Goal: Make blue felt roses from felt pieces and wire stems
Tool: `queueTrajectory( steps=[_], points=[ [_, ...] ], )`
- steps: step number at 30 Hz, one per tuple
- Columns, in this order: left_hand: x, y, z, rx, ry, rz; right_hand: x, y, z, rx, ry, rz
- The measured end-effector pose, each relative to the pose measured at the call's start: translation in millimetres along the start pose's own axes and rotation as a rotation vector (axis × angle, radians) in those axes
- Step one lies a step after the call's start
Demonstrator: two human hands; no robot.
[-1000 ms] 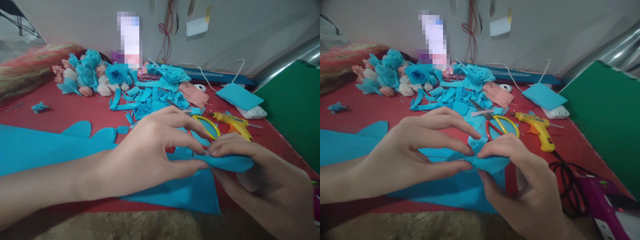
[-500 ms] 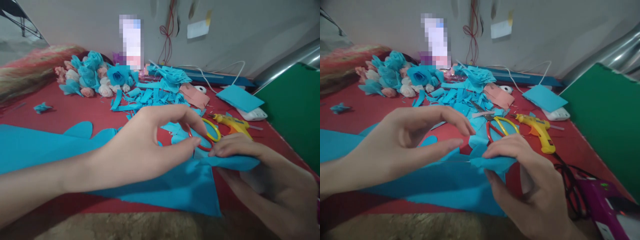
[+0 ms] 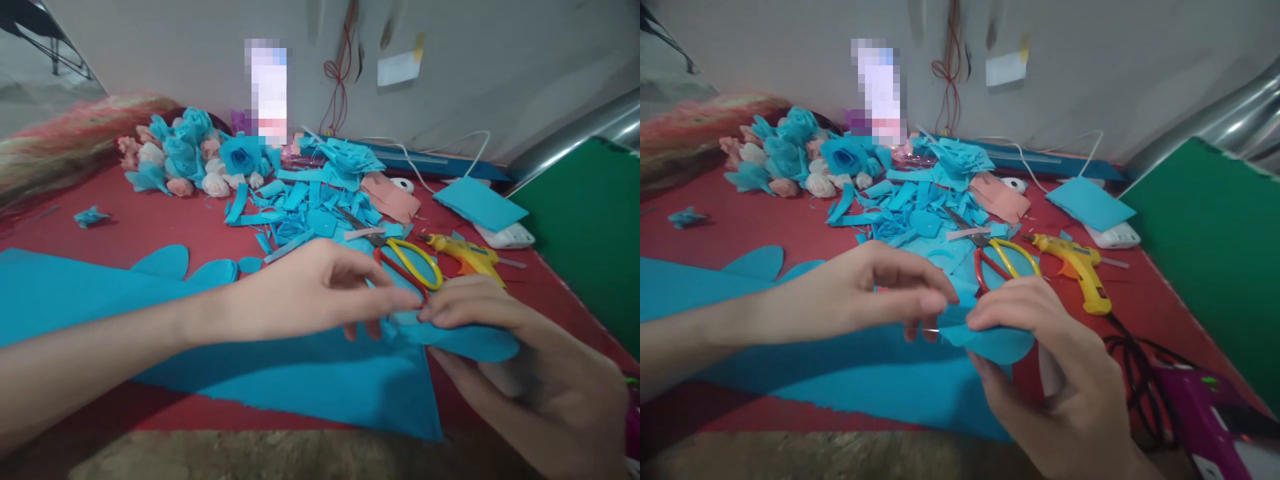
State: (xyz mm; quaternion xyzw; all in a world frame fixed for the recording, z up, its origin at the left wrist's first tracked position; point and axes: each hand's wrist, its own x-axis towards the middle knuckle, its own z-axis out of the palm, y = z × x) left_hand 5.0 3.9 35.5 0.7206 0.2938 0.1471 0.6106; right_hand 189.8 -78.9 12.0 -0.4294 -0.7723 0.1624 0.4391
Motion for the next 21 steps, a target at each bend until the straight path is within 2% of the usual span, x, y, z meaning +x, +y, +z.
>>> queueTrajectory(
  steps=[4,12,16,21],
  points=[
    [-2.7,1.3,1.2,0.161,-0.02,0.029,-1.7,0.3,-1.0,-0.045,0.015,-0.006],
    [-4.7,-0.2,2.1,0.407,0.099,0.266,1.5,5.0,-2.7,-0.08,-0.032,0.027],
    [-5.9,-1.5,4.9,0.522,0.12,0.306,0.4,3.2,0.0,-0.133,0.021,0.038],
    [-5.6,-2.7,7.2,0.562,0.141,0.343,0.6,-0.8,2.5,-0.164,0.1,-0.026]
  ],
)
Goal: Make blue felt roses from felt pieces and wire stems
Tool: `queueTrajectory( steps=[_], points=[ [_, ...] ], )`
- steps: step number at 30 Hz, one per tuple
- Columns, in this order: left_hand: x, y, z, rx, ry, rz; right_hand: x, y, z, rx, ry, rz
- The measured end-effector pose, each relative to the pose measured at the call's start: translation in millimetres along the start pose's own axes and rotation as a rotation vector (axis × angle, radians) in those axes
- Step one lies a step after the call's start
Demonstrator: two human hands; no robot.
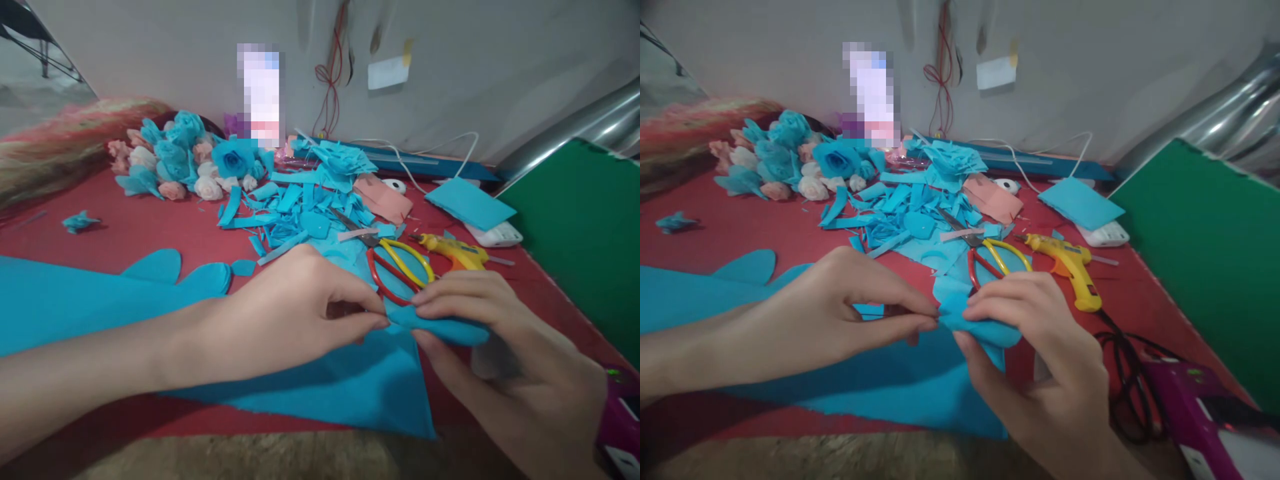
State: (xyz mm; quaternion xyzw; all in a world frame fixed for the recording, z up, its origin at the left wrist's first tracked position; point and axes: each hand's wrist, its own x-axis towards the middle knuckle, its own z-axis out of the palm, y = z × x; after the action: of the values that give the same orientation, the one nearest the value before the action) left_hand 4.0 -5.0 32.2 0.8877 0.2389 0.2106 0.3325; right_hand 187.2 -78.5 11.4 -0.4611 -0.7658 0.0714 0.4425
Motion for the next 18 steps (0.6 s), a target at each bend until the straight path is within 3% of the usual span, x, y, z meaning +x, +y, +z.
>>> queueTrajectory(
  steps=[18],
  points=[
    [-3.2,2.4,0.5,-0.05,-0.004,-0.03,5.1,-5.4,-1.8,-0.124,0.035,-0.065]
  ],
)
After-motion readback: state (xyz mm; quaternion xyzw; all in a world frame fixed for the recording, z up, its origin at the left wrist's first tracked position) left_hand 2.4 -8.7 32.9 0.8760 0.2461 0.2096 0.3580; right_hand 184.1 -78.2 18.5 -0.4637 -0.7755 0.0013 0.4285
